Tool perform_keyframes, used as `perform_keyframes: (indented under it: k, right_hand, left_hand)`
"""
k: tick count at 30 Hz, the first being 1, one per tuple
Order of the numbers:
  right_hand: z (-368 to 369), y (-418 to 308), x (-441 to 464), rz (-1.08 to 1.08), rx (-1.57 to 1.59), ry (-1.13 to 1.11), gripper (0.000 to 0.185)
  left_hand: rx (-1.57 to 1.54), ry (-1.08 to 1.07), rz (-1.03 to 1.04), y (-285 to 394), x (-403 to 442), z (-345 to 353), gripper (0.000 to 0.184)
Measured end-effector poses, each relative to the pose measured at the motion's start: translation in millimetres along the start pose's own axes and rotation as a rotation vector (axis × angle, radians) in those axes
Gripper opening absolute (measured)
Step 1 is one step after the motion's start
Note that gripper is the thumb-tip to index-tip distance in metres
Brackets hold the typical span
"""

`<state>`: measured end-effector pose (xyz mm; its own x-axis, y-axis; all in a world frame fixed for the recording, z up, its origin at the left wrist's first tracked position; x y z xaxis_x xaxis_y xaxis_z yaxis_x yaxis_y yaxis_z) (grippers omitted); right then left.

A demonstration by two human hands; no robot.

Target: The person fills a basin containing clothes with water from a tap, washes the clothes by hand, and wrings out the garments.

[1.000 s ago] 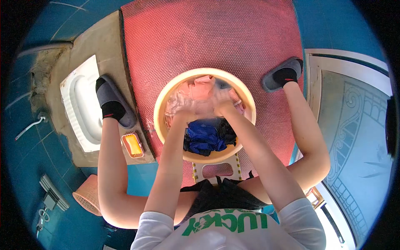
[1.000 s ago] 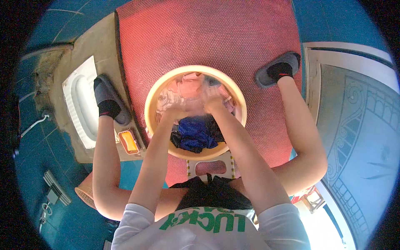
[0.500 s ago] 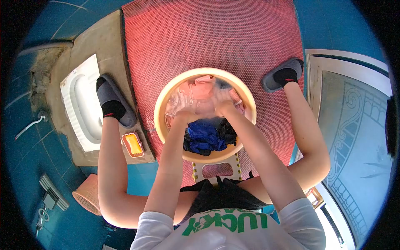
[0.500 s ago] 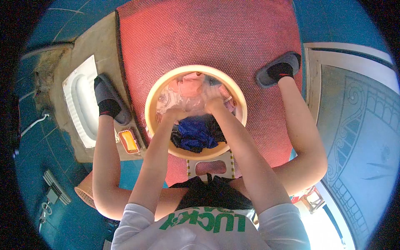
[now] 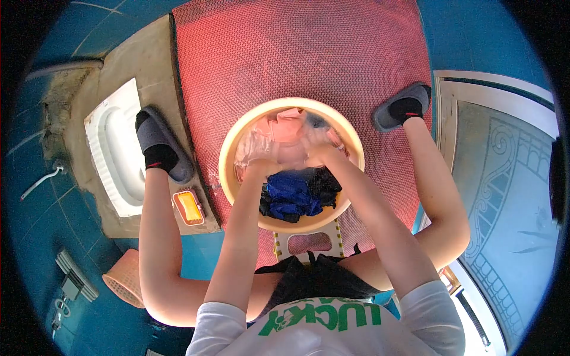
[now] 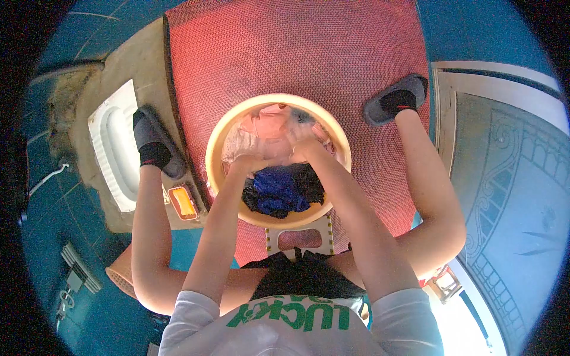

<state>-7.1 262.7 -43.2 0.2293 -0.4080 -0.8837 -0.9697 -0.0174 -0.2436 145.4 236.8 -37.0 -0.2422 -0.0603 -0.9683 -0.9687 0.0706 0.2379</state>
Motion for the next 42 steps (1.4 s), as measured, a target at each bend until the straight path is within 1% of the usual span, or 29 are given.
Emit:
perform_keyframes:
  k: [2, 6, 7, 8, 9, 11, 12, 18, 20, 21, 23, 27, 29, 36, 38, 39, 41, 42]
  right_hand:
    - [8, 2, 5, -0.055, 0.065, 0.083, 0.113]
    - [7, 5, 2, -0.066, 0.043, 0.05, 0.113]
    - [6, 4, 0, -0.091, 0.076, 0.061, 0.114]
    - [5, 5, -1, -0.116, 0.109, 0.072, 0.114]
    - [6, 6, -2, -0.116, 0.11, 0.072, 0.114]
    - [6, 7, -3, -0.141, 0.14, 0.098, 0.108]
    - [7, 8, -3, -0.141, 0.141, 0.097, 0.108]
    - [11, 13, -1, -0.142, 0.243, 0.086, 0.116]
    - [8, 12, -5, -0.152, 0.29, 0.023, 0.116]
    - [4, 11, -6, -0.152, 0.29, 0.023, 0.116]
    - [0, 10, -6, -0.164, 0.318, -0.026, 0.117]
    - [0, 8, -4, -0.099, 0.227, -0.012, 0.115]
    - [-4, 7, -9, -0.067, 0.205, -0.055, 0.113]
    - [3, 8, -3, -0.106, 0.134, 0.011, 0.113]
    - [-1, 6, -6, -0.118, 0.078, 0.148, 0.108]
    - [-1, 6, -7, -0.119, 0.079, 0.148, 0.108]
    - [-2, 6, -8, -0.142, 0.076, 0.159, 0.107]
    - [-4, 7, -9, -0.152, 0.075, 0.166, 0.106]
  left_hand:
    - [0.027, 0.049, 0.019, 2, -1, -2, 0.094]
    - [0.057, 0.127, 0.069, 3, 1, -4, 0.097]
    - [-0.021, 0.012, 0.022, 0, 1, -2, 0.099]
    - [-0.1, -0.101, -0.025, 2, -6, -1, 0.107]
    - [-0.099, -0.101, -0.024, 2, -6, -1, 0.107]
    - [-0.094, -0.09, -0.011, 2, -5, -2, 0.101]
    - [-0.091, -0.084, -0.006, 1, -4, -1, 0.098]
    - [-0.079, -0.058, 0.024, -1, -1, 0, 0.091]
    - [-0.013, -0.032, -0.001, 4, -9, -9, 0.086]
    - [-0.013, -0.032, -0.001, 4, -9, -10, 0.086]
    - [-0.146, -0.148, 0.002, 3, -7, -6, 0.102]
    - [-0.188, -0.178, 0.0, -5, 4, 1, 0.1]
    - [-0.165, -0.167, -0.049, -1, -4, -2, 0.098]
    - [-0.133, -0.223, -0.002, -1, 0, 1, 0.098]
    - [-0.21, -0.029, 0.075, -1, 2, -1, 0.088]
    - [-0.21, -0.03, 0.075, -2, 6, 0, 0.088]
    - [-0.206, -0.113, -0.081, -11, 14, 3, 0.073]
    - [-0.205, -0.11, -0.078, -11, 18, 1, 0.073]
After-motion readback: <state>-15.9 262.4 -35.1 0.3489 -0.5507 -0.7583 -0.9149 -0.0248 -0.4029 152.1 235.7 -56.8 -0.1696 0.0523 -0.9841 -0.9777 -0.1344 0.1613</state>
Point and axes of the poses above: each hand's wrist, its own x-axis towards the middle knuckle, its own z-axis out of the palm, y = z × x, the point moved 5 cm from there along x, towards the middle knuckle, and after that the axes turned 4 degrees about -y, right-handed, at the moved point
